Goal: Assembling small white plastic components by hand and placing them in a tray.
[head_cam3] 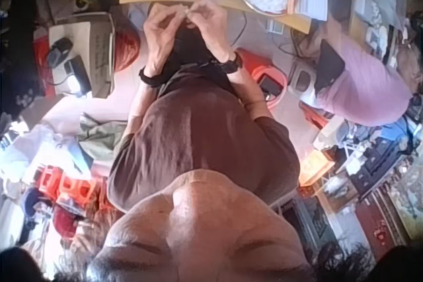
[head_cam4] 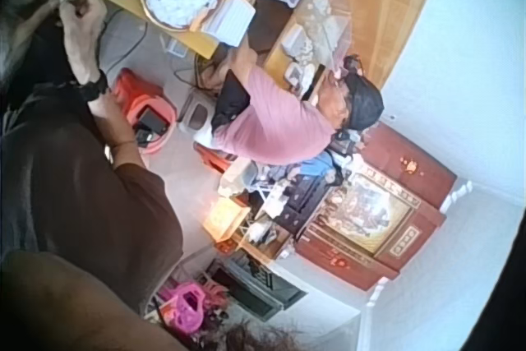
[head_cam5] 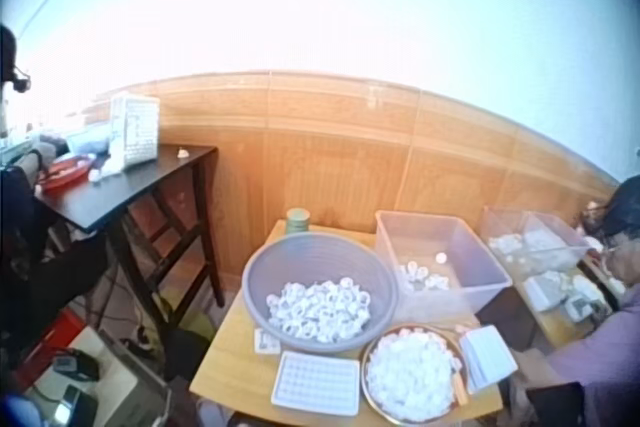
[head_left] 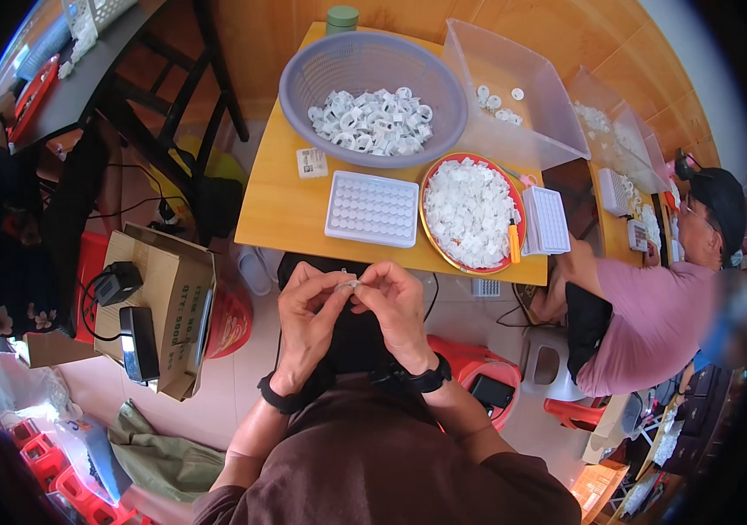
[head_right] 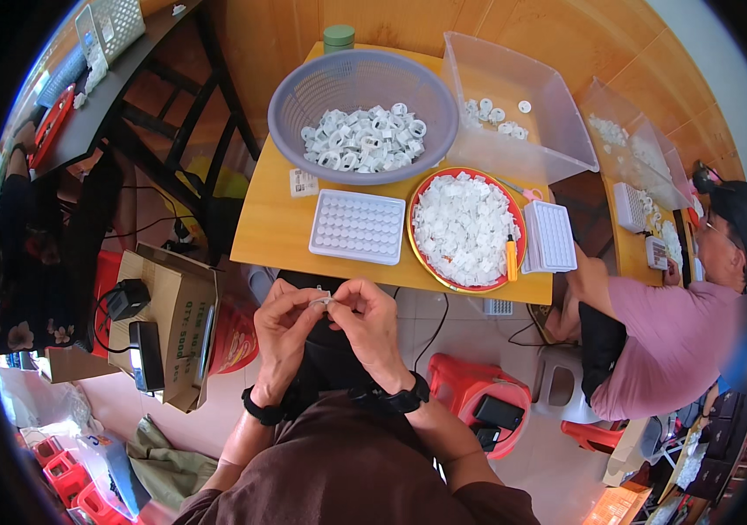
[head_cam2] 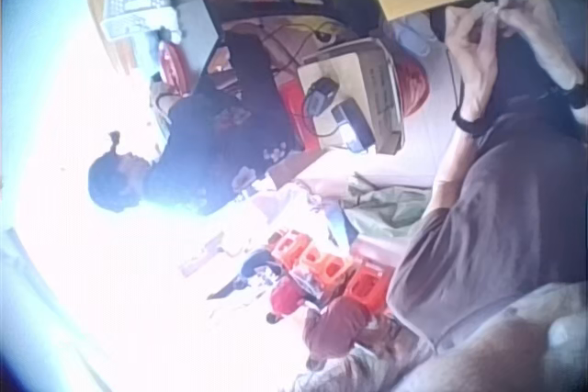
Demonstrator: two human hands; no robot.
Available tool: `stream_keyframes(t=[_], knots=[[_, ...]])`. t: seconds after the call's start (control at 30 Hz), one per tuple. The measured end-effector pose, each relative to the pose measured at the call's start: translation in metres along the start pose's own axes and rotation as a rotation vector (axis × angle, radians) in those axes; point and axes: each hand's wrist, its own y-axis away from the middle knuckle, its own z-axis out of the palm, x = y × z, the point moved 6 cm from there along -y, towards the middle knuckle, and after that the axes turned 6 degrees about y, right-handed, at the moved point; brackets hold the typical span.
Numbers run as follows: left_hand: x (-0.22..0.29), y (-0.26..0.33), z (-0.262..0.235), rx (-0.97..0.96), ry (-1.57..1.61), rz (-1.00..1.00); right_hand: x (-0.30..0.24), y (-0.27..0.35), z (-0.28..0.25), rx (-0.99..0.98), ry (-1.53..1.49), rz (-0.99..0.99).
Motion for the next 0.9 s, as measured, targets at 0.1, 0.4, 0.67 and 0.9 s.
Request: stream_keyframes(t=[0.1, 0.4, 0.67, 0.9], knots=[[-0.001, -0.001, -0.001, 0.002, -0.029, -0.008, 0.004, 0.0, 0.0, 0.011, 0.008, -0.018], [-0.008, -0.006, -0.001, 0.024, 0.051, -0.068, 0.001, 0.005, 0.003, 0.071, -0.019, -0.115], [-0.017, -0.005, 0.002, -0.009, 0.124, -0.167, -0.005, 0.007, -0.008, 0.111, 0.102, -0.153], [0.016, -0.007, 0.013, -0.099, -0.333, 0.19, -0.011, 0.008, -0.009, 0.137, 0.177, -0.215]])
